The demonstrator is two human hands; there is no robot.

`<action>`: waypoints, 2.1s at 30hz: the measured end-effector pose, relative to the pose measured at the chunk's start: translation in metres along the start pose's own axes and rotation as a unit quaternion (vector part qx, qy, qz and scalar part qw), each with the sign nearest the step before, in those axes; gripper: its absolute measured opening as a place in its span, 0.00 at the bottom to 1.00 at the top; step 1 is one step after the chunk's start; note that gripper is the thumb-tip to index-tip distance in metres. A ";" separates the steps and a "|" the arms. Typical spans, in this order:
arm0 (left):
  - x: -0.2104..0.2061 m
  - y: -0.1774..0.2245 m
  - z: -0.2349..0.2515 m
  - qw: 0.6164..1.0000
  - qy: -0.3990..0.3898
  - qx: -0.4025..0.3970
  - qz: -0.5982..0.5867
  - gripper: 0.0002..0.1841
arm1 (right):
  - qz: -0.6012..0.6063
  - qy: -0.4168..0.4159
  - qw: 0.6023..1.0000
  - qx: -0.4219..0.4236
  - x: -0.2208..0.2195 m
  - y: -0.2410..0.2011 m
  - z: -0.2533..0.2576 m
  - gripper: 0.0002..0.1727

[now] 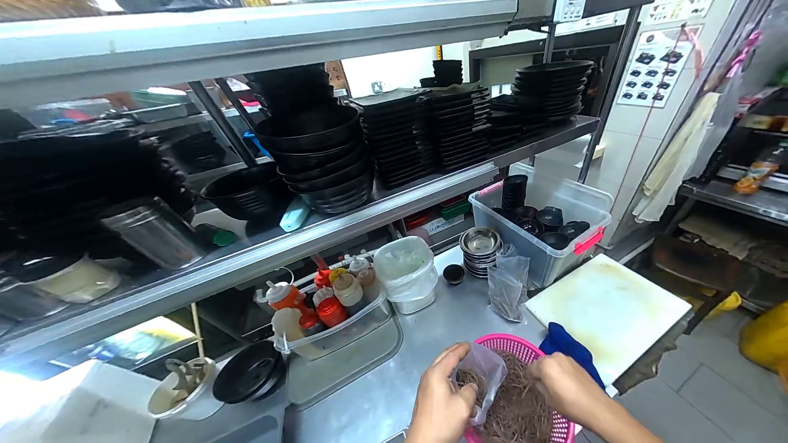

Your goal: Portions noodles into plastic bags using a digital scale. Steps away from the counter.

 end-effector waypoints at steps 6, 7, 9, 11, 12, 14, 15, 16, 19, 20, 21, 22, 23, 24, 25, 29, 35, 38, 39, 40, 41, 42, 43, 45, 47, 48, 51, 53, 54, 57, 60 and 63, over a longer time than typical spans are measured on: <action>-0.009 -0.007 0.003 0.999 -0.002 -0.018 0.034 0.33 | 0.073 0.103 0.990 0.068 0.105 -0.012 -0.017 0.12; -0.011 -0.010 0.004 0.999 -0.006 -0.017 0.031 0.34 | 0.099 0.115 0.986 0.071 0.125 -0.017 -0.022 0.11; -0.017 -0.012 0.005 1.000 -0.012 -0.002 0.016 0.34 | 0.164 0.127 0.975 0.077 0.164 -0.030 -0.033 0.11; -0.024 -0.015 0.007 1.000 -0.019 0.010 0.001 0.34 | 0.226 0.139 0.960 0.086 0.203 -0.046 -0.043 0.10; -0.027 -0.015 0.008 1.000 -0.023 0.012 -0.002 0.34 | 0.246 0.149 0.953 0.096 0.221 -0.054 -0.048 0.10; -0.034 -0.015 0.009 0.999 -0.031 0.022 -0.008 0.35 | 0.267 0.174 0.939 0.129 0.255 -0.072 -0.056 0.09; -0.037 -0.015 0.010 0.999 -0.036 0.028 -0.010 0.35 | 0.269 0.186 0.933 0.149 0.270 -0.080 -0.060 0.09; -0.039 -0.014 0.011 0.998 -0.040 0.035 -0.014 0.36 | 0.267 0.195 0.929 0.165 0.284 -0.089 -0.064 0.09; -0.045 -0.011 0.013 0.997 -0.046 0.044 -0.032 0.36 | 0.245 0.216 0.924 0.200 0.315 -0.112 -0.071 0.09; -0.046 -0.010 0.015 0.997 -0.048 0.049 -0.040 0.37 | 0.239 0.220 0.922 0.213 0.321 -0.118 -0.071 0.09; -0.048 -0.009 0.016 0.996 -0.049 0.055 -0.053 0.37 | 0.235 0.222 0.919 0.224 0.324 -0.123 -0.070 0.09; -0.049 -0.007 0.018 0.995 -0.049 0.061 -0.069 0.38 | 0.239 0.222 0.916 0.232 0.323 -0.127 -0.068 0.09; -0.050 -0.005 0.021 0.993 -0.048 0.064 -0.087 0.38 | 0.246 0.222 0.914 0.236 0.318 -0.128 -0.064 0.10; -0.050 -0.002 0.022 0.992 -0.046 0.065 -0.103 0.38 | 0.250 0.218 0.914 0.234 0.308 -0.129 -0.058 0.10; -0.049 0.002 0.023 0.990 -0.040 0.064 -0.117 0.38 | 0.246 0.207 0.920 0.226 0.294 -0.126 -0.050 0.10; -0.043 0.011 0.017 0.988 -0.017 0.033 -0.149 0.39 | 0.095 0.082 0.975 0.185 0.202 -0.102 -0.001 0.14; -0.030 0.013 0.009 0.986 -0.015 0.047 -0.162 0.39 | 0.033 0.029 0.975 0.218 0.136 -0.094 0.021 0.13; -0.022 0.016 0.005 0.987 -0.010 0.064 -0.148 0.39 | 0.098 0.117 0.959 0.240 0.138 -0.090 0.021 0.10; -0.017 0.021 0.001 0.988 -0.005 0.064 -0.138 0.39 | 0.132 0.156 0.948 0.243 0.140 -0.086 0.020 0.10; -0.009 0.025 -0.004 0.990 0.003 0.057 -0.125 0.38 | 0.174 0.196 0.933 0.246 0.140 -0.083 0.017 0.10; 0.001 0.029 -0.010 0.992 0.014 0.050 -0.112 0.38 | 0.222 0.233 0.914 0.248 0.140 -0.078 0.015 0.10; 0.011 0.031 -0.016 0.993 0.030 0.046 -0.103 0.38 | 0.272 0.260 0.894 0.242 0.139 -0.073 0.012 0.09; 0.022 0.030 -0.023 0.993 0.049 0.045 -0.098 0.37 | 0.317 0.274 0.878 0.230 0.136 -0.068 0.009 0.08; 0.041 0.026 -0.040 0.990 0.078 0.044 -0.113 0.36 | 0.388 0.281 0.858 0.188 0.122 -0.057 0.005 0.07; 0.056 0.018 -0.058 0.987 0.090 0.033 -0.132 0.36 | 0.426 0.266 0.854 0.138 0.098 -0.044 0.003 0.07; 0.062 0.011 -0.065 0.986 0.095 0.029 -0.137 0.37 | 0.436 0.252 0.856 0.114 0.083 -0.038 0.003 0.07; 0.077 -0.020 -0.084 0.980 0.114 0.042 -0.160 0.38 | 0.452 0.206 0.866 0.054 0.036 -0.024 -0.003 0.07; 0.083 -0.040 -0.099 0.973 0.133 0.060 -0.178 0.38 | 0.462 0.182 0.868 0.026 0.010 -0.018 -0.008 0.06; 0.086 -0.049 -0.106 0.969 0.146 0.069 -0.185 0.38 | 0.465 0.172 0.868 0.010 -0.001 -0.017 -0.011 0.06; 0.091 -0.074 -0.127 0.957 0.189 0.094 -0.199 0.39 | 0.478 0.143 0.866 -0.020 -0.023 -0.014 -0.020 0.06; 0.093 -0.093 -0.145 0.939 0.231 0.129 -0.219 0.38 | 0.483 0.125 0.866 -0.030 -0.039 -0.013 -0.023 0.06; 0.093 -0.102 -0.156 0.928 0.256 0.146 -0.226 0.38 | 0.483 0.116 0.867 -0.042 -0.045 -0.016 -0.021 0.06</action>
Point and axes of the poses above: each hand's wrist, its own z-axis towards the middle knuckle, its own x-axis out of the back of the hand, y = z × x, the point moved 3 cm from there along z, towards the middle knuckle
